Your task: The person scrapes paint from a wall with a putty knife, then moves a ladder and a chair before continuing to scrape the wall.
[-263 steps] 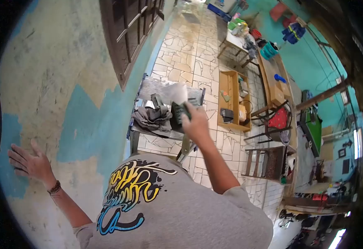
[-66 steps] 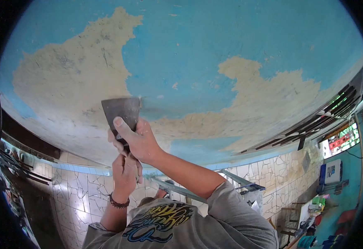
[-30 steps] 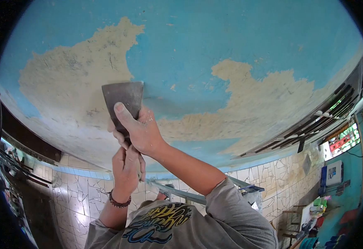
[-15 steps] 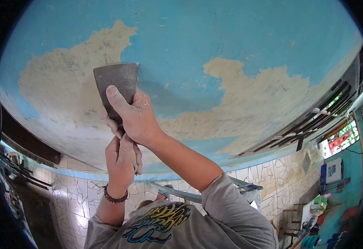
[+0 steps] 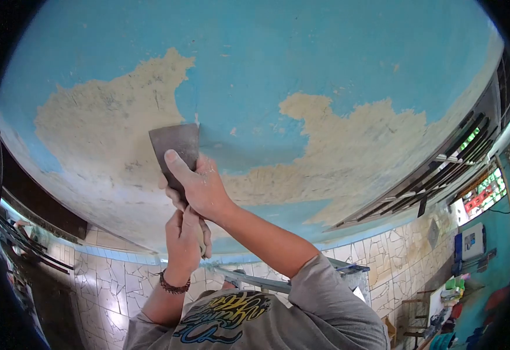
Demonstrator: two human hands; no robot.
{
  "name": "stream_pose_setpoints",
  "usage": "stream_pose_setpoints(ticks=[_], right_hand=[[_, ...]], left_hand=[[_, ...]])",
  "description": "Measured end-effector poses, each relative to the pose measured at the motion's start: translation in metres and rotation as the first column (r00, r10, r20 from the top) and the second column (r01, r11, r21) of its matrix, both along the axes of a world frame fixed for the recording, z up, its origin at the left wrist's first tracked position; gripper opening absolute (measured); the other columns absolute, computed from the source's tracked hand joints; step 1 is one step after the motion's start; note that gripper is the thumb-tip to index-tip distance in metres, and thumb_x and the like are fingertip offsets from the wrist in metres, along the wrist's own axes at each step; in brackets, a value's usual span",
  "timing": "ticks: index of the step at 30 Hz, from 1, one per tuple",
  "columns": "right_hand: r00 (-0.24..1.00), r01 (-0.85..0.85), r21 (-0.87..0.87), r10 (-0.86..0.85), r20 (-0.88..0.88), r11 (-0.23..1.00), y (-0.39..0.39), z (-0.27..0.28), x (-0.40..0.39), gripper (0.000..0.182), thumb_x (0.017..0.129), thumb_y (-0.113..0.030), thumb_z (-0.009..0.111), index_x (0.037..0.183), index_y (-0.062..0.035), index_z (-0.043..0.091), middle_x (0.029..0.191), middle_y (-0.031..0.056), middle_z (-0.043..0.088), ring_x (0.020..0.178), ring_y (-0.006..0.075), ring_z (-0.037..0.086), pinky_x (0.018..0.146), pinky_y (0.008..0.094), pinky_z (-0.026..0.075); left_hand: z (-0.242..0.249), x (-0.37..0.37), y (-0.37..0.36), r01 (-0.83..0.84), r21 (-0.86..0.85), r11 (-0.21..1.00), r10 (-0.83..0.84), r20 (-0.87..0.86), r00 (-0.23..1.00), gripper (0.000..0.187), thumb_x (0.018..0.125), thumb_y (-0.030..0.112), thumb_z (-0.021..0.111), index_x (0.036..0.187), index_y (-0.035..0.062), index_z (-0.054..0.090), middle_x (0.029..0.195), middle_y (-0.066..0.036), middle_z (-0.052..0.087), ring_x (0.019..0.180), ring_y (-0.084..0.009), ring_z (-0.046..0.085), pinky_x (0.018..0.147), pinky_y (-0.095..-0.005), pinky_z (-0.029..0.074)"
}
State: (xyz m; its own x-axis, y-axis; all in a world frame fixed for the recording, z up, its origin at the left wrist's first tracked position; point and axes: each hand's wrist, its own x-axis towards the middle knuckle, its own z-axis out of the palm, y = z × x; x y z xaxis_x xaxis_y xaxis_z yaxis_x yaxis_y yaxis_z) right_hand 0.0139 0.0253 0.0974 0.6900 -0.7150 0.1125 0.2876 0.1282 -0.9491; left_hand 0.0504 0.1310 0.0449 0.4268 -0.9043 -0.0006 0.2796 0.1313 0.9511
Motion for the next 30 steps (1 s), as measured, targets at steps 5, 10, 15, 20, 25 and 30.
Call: stream_pose_setpoints(ticks=[5, 10, 15, 20, 25, 30], right_hand=[[0.996, 0.009, -0.011, -0.008, 0.094, 1.000, 0.000, 0.031, 0.003, 0.033, 0.097, -0.037, 0.055, 0.088, -0.0059, 0.055, 0.069, 0.0045, 0.058, 0.047, 0.0097, 0.049, 0.038, 0.0246, 0.037], [0.998, -0.009, 0.061, 0.004, 0.067, 0.998, 0.006, 0.009, -0.001, 0.033, 0.096, -0.038, 0.056, 0.088, -0.0060, 0.054, 0.070, 0.0044, 0.058, 0.047, 0.0092, 0.048, 0.038, 0.0240, 0.037], [0.992, 0.014, 0.027, -0.018, 0.126, 1.000, 0.001, 0.035, 0.002, 0.032, 0.096, -0.038, 0.055, 0.087, -0.0072, 0.055, 0.069, 0.0042, 0.057, 0.048, 0.0098, 0.049, 0.038, 0.0246, 0.038], [0.997, -0.012, 0.055, 0.008, 0.071, 0.998, 0.006, 0.014, -0.002, 0.031, 0.096, -0.039, 0.056, 0.091, -0.0079, 0.054, 0.070, 0.0039, 0.057, 0.049, 0.0098, 0.049, 0.039, 0.0248, 0.038], [0.990, 0.022, 0.068, -0.031, 0.139, 0.997, 0.006, 0.036, 0.004, 0.030, 0.095, -0.038, 0.057, 0.098, -0.0083, 0.052, 0.071, 0.0044, 0.057, 0.048, 0.0104, 0.049, 0.038, 0.0248, 0.037], [0.994, -0.017, 0.062, 0.011, 0.108, 0.998, 0.008, 0.025, -0.001, 0.030, 0.095, -0.038, 0.057, 0.096, -0.0076, 0.053, 0.071, 0.0043, 0.057, 0.049, 0.0104, 0.049, 0.039, 0.0251, 0.037]], left_hand=[[0.035, 0.011, -0.011, -0.010, -0.035, 0.999, 0.016, 0.166, 0.986, 0.044, 0.101, 0.039, 0.043, 0.086, -0.0021, 0.049, 0.050, -0.005, 0.048, 0.033, -0.0119, 0.044, 0.031, -0.0243, 0.032], [0.015, 0.005, -0.003, 0.021, -0.001, 1.000, -0.020, 0.130, 0.991, 0.045, 0.101, 0.041, 0.043, 0.085, -0.0015, 0.048, 0.050, -0.006, 0.048, 0.032, -0.0131, 0.043, 0.031, -0.0250, 0.031], [0.036, 0.008, -0.006, 0.009, 0.004, 1.000, -0.009, 0.105, 0.994, 0.043, 0.100, 0.037, 0.048, 0.083, -0.0031, 0.049, 0.051, -0.005, 0.049, 0.035, -0.0112, 0.043, 0.033, -0.0249, 0.032], [0.018, 0.003, 0.001, 0.007, 0.033, 0.999, -0.009, 0.061, 0.998, 0.043, 0.099, 0.037, 0.049, 0.081, -0.0030, 0.049, 0.051, -0.004, 0.048, 0.035, -0.0105, 0.043, 0.033, -0.0251, 0.031], [0.045, 0.011, -0.004, -0.011, -0.005, 1.000, 0.011, 0.120, 0.993, 0.043, 0.100, 0.036, 0.047, 0.081, -0.0023, 0.049, 0.050, -0.004, 0.047, 0.034, -0.0110, 0.043, 0.032, -0.0251, 0.030], [0.033, 0.004, 0.001, 0.004, 0.030, 1.000, -0.006, 0.072, 0.997, 0.042, 0.099, 0.036, 0.048, 0.081, -0.0022, 0.050, 0.051, -0.004, 0.047, 0.034, -0.0110, 0.041, 0.032, -0.0252, 0.031]])
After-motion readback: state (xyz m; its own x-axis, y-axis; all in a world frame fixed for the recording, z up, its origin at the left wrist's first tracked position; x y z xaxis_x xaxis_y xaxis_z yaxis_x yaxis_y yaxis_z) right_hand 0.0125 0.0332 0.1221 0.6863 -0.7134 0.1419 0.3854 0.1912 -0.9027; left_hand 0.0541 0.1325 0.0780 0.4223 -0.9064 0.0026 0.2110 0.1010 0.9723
